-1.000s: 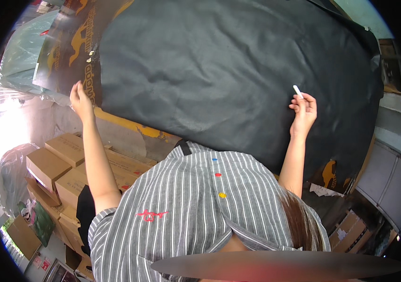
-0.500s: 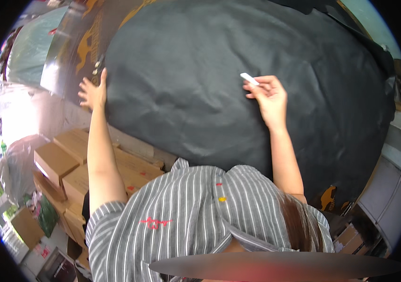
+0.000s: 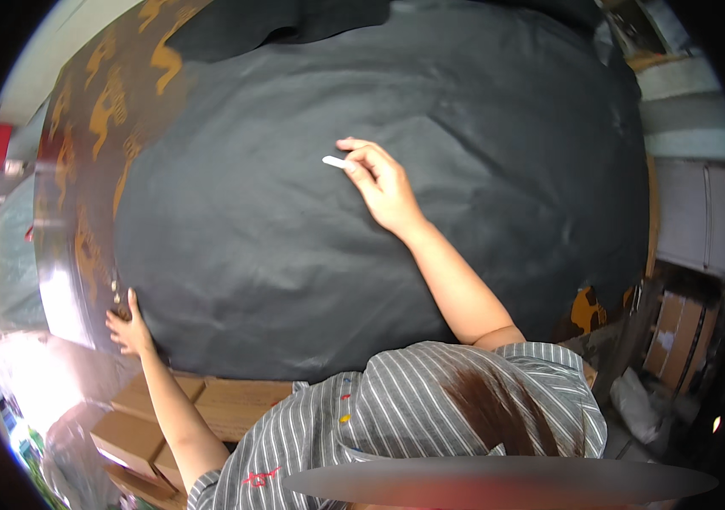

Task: The person unfolds a large piece of black fabric on a table and uses a white marker to draw pattern outlines and markings on the surface. The person briefly pauses to handle a small paper note before continuing to mark the fabric.

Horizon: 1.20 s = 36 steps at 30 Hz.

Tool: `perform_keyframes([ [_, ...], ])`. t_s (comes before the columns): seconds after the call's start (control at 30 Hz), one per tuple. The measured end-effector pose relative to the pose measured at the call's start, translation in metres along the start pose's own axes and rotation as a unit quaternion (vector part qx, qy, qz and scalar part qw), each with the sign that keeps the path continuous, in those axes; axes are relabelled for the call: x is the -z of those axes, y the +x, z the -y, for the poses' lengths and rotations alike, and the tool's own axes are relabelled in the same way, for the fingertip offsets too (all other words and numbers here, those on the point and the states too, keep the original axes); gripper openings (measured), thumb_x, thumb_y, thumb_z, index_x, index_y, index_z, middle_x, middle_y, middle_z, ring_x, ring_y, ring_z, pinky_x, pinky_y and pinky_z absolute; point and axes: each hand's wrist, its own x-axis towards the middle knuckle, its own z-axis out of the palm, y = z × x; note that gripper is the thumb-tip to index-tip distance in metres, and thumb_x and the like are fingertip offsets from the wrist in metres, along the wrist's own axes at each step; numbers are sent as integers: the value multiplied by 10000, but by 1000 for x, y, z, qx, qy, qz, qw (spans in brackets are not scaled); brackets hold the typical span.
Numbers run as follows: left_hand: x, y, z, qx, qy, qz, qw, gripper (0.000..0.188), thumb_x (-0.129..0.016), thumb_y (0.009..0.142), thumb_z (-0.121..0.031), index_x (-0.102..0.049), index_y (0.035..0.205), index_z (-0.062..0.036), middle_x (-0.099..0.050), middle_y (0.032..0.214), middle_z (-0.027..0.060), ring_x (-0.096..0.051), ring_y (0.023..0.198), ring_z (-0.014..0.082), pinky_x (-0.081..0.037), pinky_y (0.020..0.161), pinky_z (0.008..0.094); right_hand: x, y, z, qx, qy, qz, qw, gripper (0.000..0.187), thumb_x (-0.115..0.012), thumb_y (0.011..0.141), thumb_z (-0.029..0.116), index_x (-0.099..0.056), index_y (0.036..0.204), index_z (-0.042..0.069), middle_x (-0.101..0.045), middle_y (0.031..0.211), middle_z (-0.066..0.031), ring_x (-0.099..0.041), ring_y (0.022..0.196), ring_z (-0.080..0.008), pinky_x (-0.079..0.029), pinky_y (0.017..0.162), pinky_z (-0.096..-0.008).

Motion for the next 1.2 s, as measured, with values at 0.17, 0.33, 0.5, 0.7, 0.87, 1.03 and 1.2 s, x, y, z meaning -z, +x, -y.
perform_keyframes([
  [0.17, -5, 3, 6, 4, -48, -5, 999, 1152, -480, 705, -920, -297, 1558, -167, -223, 1634, 115, -158, 1496, 401, -66, 1167, 657, -7, 1, -6, 33, 6, -33, 999, 106, -628, 965, 115, -621, 948, 10, -666, 1169, -101, -638, 953, -177, -502, 814, -281],
  [0.33, -2, 7, 14, 9, -53, -8, 999, 1169, -494, 701, -918, -309, 1551, -138, -214, 1634, 126, -142, 1499, 406, -48, 1171, 651, -3, 1, -1, 29, 18, -23, 999, 100, -634, 963, 109, -625, 954, 10, -674, 1127, -90, -643, 944, -170, -504, 815, -273],
  [0.5, 4, 4, -8, -9, -74, 4, 997, 1190, -509, 685, -920, -318, 1545, -120, -230, 1627, 140, -142, 1495, 423, -43, 1171, 652, 15, 9, -19, -16, 222, -136, 965, 175, -625, 995, 177, -659, 1035, 10, -687, 922, -25, -618, 831, -73, -528, 731, -241],
  [0.7, 5, 1, -2, 2, -55, 10, 998, 1210, -501, 665, -936, -350, 1529, -102, -266, 1610, 152, -173, 1478, 449, -66, 1149, 690, 124, -28, -15, -90, 227, -278, 929, 184, -573, 1012, 140, -594, 1062, -35, -677, 1059, -172, -701, 946, -234, -608, 813, -340],
  [0.87, 0, 2, 1, 0, -68, -21, 997, 1236, -490, 650, -951, -352, 1525, -89, -265, 1608, 163, -184, 1473, 456, -70, 1146, 694, 179, -93, -12, -83, -11, -389, 917, 247, -574, 1013, 163, -649, 1138, -36, -696, 1090, -103, -632, 1075, -149, -461, 992, -284],
  [1.03, 6, -5, -9, -4, -69, -14, 997, 1267, -472, 635, -969, -331, 1534, -86, -260, 1606, 177, -183, 1471, 465, -81, 1141, 698, 160, -135, 7, -91, 21, -393, 915, 196, -571, 1018, 162, -636, 1053, -20, -702, 1035, -113, -673, 1009, -172, -497, 962, -308],
  [1.2, 9, -8, -10, -14, -73, -4, 997, 1302, -428, 635, -986, -288, 1547, -68, -229, 1611, 201, -148, 1477, 479, -61, 1146, 693, 110, -149, 22, -87, -31, -288, 953, 221, -483, 1056, 189, -568, 1104, -10, -701, 1062, -145, -670, 1059, -212, -509, 970, -340],
])
